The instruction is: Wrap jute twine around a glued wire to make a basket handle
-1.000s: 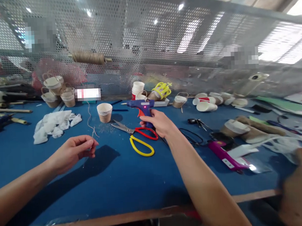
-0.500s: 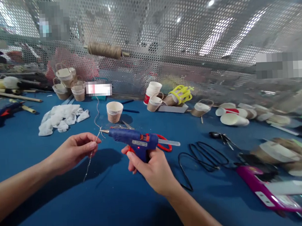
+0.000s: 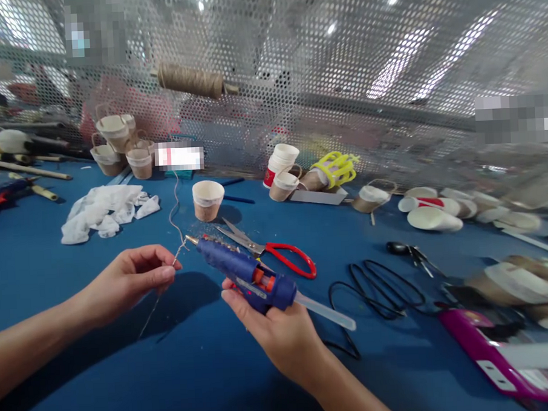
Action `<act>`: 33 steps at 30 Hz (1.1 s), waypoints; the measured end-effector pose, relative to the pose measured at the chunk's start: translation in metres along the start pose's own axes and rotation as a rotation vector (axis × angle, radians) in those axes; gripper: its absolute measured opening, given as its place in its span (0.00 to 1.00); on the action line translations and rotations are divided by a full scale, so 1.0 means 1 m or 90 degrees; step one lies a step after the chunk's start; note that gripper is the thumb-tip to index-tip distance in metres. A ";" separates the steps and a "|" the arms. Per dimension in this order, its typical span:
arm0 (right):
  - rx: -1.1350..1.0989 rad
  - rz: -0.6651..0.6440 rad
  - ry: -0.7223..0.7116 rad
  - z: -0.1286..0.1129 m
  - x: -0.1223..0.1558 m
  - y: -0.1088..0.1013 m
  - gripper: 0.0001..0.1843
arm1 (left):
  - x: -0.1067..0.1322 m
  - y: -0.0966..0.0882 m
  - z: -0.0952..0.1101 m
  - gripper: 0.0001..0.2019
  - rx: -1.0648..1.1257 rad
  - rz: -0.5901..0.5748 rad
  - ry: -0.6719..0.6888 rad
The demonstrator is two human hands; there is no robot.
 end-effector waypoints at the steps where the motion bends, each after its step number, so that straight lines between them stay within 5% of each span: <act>1: 0.017 0.016 -0.019 -0.001 0.000 -0.001 0.05 | 0.000 0.000 0.000 0.06 0.007 -0.003 0.001; 7: 0.077 0.035 -0.136 -0.007 0.000 -0.003 0.05 | 0.002 0.000 0.001 0.06 0.029 -0.009 0.001; 15: 0.154 0.023 -0.133 0.006 0.006 -0.010 0.07 | 0.003 0.003 0.001 0.07 0.027 -0.025 -0.010; 33: 0.266 0.012 -0.218 -0.006 0.009 -0.008 0.10 | 0.004 0.003 0.002 0.08 0.018 -0.051 -0.008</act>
Point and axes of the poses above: each hand's wrist, its own x-axis away from the middle knuckle, its own y-axis out of the palm, z = x × y, the point moved 7 cm from there along -x, towards the middle knuckle, and after that the axes turned 9 degrees about z, right-handed, at the moved point
